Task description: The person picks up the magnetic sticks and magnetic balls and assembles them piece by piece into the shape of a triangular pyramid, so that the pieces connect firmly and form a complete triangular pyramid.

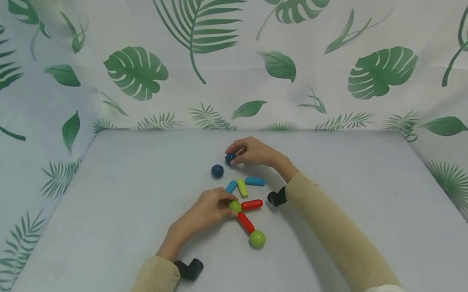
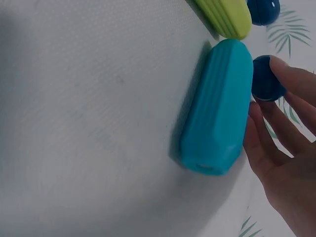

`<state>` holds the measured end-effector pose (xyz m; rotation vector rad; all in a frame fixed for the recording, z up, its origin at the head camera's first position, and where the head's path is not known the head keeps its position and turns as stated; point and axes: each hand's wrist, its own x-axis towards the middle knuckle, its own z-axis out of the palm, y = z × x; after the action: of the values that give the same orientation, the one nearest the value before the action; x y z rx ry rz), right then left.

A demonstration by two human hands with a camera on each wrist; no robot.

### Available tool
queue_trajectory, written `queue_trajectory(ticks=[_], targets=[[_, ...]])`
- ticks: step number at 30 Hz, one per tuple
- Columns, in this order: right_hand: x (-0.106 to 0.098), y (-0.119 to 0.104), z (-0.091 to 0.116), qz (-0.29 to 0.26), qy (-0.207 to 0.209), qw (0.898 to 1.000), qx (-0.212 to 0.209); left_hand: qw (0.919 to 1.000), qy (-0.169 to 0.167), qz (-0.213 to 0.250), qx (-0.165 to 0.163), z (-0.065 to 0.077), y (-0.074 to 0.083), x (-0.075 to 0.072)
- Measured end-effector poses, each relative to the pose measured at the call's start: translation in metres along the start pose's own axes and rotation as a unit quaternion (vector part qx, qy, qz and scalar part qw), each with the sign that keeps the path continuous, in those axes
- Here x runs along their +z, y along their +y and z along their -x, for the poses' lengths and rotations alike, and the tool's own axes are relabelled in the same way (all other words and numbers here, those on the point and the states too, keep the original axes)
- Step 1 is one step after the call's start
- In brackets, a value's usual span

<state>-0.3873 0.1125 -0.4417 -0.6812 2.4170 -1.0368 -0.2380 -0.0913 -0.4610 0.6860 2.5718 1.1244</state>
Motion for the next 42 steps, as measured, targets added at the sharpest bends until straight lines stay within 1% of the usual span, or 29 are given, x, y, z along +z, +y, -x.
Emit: queue_trajectory(ticks=[5,9,12,16,20,22,27,32,37,42], targets=[[-0.006,-0.002,0.01,0.006,0.013,1.0,0.013,0.9999,-0.001,-0.003,-0.013,-0.001,0.002,0.001],[-0.011,0.0,0.022,0.001,0.017,1.0,0.007,0.9998,-0.005,-0.01,-0.018,-0.002,0.003,0.0],[-0.015,0.0,0.031,0.001,0.012,1.0,-0.006,0.9995,-0.007,-0.011,-0.027,-0.002,0.003,-0.001],[-0.019,0.001,0.045,0.002,0.015,1.0,-0.006,0.9993,-0.013,-0.009,-0.035,-0.004,0.004,-0.004],[-0.023,0.001,0.062,-0.004,0.019,1.0,0.001,0.9994,-0.017,-0.006,-0.03,-0.009,0.003,-0.006],[-0.023,0.0,0.07,-0.007,0.013,1.0,-0.002,0.9993,-0.02,-0.006,-0.031,-0.009,0.003,-0.005],[-0.018,0.003,0.089,-0.002,-0.002,1.0,-0.012,0.9993,-0.019,-0.006,-0.031,-0.004,0.001,-0.002],[-0.017,0.008,0.111,-0.003,-0.005,1.0,-0.012,0.9994,-0.016,-0.01,-0.028,-0.003,0.004,-0.001],[-0.016,0.01,0.129,-0.004,-0.005,1.0,0.008,0.9995,-0.015,-0.014,-0.023,-0.002,0.003,0.0],[-0.013,0.015,0.145,-0.008,-0.004,1.0,0.016,0.9997,-0.013,-0.008,-0.019,-0.001,0.004,0.0]])
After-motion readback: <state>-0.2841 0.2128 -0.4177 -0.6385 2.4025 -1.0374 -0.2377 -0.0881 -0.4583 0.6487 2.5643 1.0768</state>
